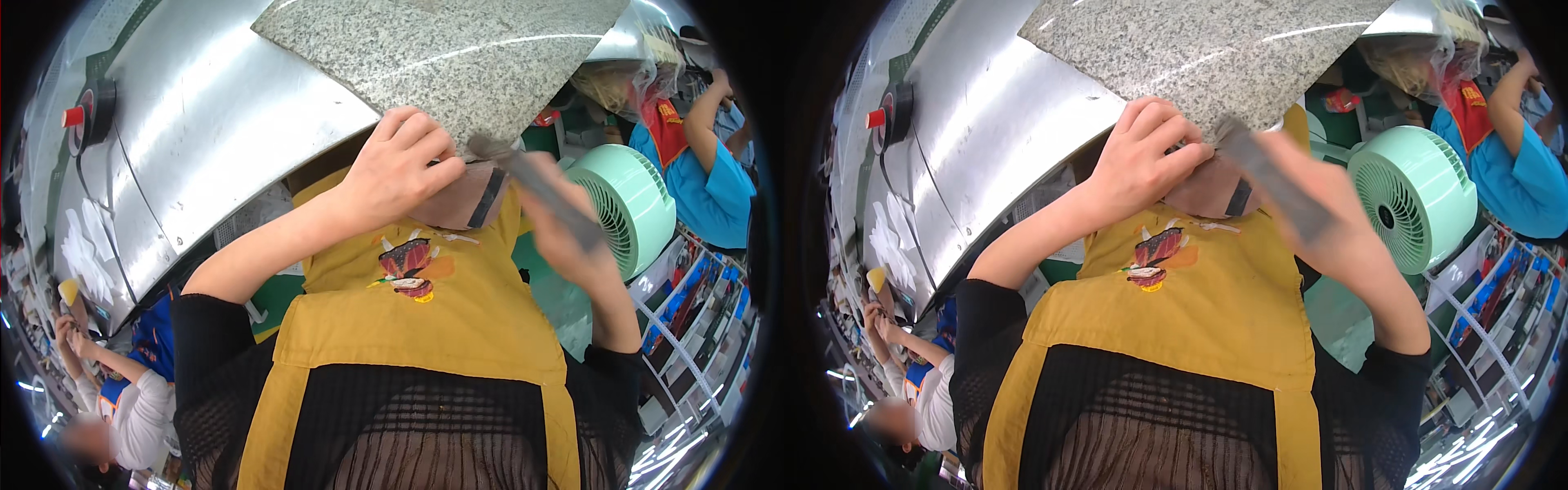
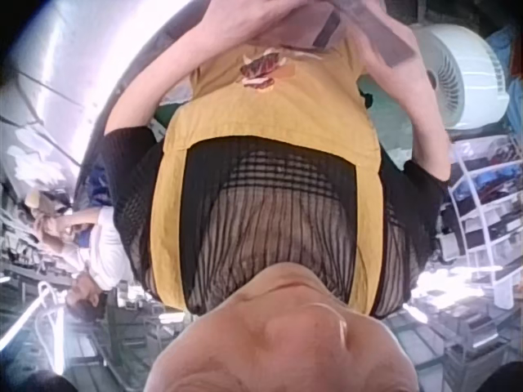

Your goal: The person assembles a shoe by hand, using a hammer to secure the sole to the upper. They repeatedly tap the shoe's edge and sole, flip the shoe to inspect the interior, and use a yellow sponge to wipe the surface. The process involves precise manual alignment and hammering.

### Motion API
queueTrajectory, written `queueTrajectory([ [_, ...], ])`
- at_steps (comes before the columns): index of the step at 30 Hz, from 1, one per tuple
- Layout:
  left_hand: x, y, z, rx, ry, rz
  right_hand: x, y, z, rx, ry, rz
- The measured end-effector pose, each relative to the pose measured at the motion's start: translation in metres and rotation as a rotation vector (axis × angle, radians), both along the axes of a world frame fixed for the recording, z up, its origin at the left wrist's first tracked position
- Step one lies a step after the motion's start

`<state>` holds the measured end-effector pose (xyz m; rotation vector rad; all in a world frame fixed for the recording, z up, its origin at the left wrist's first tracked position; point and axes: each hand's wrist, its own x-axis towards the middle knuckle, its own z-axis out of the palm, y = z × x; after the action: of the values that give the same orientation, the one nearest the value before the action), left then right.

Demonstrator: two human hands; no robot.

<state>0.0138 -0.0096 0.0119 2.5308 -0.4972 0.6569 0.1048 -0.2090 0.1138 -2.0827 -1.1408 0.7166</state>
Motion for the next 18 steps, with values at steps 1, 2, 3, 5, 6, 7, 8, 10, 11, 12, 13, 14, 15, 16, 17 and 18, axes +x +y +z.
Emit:
queueTrajectory([
  [1,0.001,-0.001,0.001,-0.038,0.034,0.017,0.0,-0.003,-0.007,-0.17,0.037,0.022],
  [2,-0.001,-0.003,0.0,-0.071,0.074,0.047,-0.001,0.0,-0.003,-0.167,0.11,-0.013],
  [3,-0.002,-0.005,0.001,-0.104,0.113,0.076,-0.001,0.002,0.001,-0.165,0.182,-0.048],
  [5,0.002,-0.004,0.007,-0.108,0.18,0.082,0.007,-0.006,-0.007,-0.047,0.039,-0.016],
  [6,0.005,-0.003,0.011,-0.111,0.214,0.083,0.009,-0.01,-0.008,-0.015,0.025,-0.042],
  [7,0.006,-0.003,0.015,-0.128,0.237,0.075,0.01,-0.014,-0.01,0.019,0.009,-0.069],
  [8,0.008,-0.004,0.02,-0.143,0.261,0.071,0.009,-0.018,-0.009,0.028,0.053,-0.132],
  [10,0.011,-0.01,0.019,-0.134,0.246,0.084,0.007,-0.024,-0.006,0.027,0.138,-0.218],
  [11,0.015,-0.016,0.014,-0.11,0.21,0.093,0.007,-0.026,-0.002,0.015,0.18,-0.248],
  [12,0.017,-0.019,0.009,-0.085,0.173,0.103,0.006,-0.026,-0.003,0.019,0.195,-0.251],
  [13,0.018,-0.019,0.006,-0.084,0.133,0.108,0.006,-0.026,-0.004,0.025,0.209,-0.253],
  [14,0.019,-0.02,0.002,-0.086,0.094,0.108,0.002,-0.023,-0.011,0.045,0.195,-0.232],
  [15,0.02,-0.019,0.001,-0.087,0.056,0.108,0.002,-0.023,-0.011,0.04,0.187,-0.217],
  [16,0.021,-0.017,0.001,-0.12,0.098,0.068,0.001,-0.024,-0.011,0.037,0.178,-0.205],
  [17,0.02,-0.011,0.005,-0.15,0.142,0.036,0.002,-0.023,-0.011,0.037,0.169,-0.188],
  [18,0.019,-0.008,0.007,-0.179,0.186,0.004,0.004,-0.022,-0.008,0.031,0.186,-0.175],
])
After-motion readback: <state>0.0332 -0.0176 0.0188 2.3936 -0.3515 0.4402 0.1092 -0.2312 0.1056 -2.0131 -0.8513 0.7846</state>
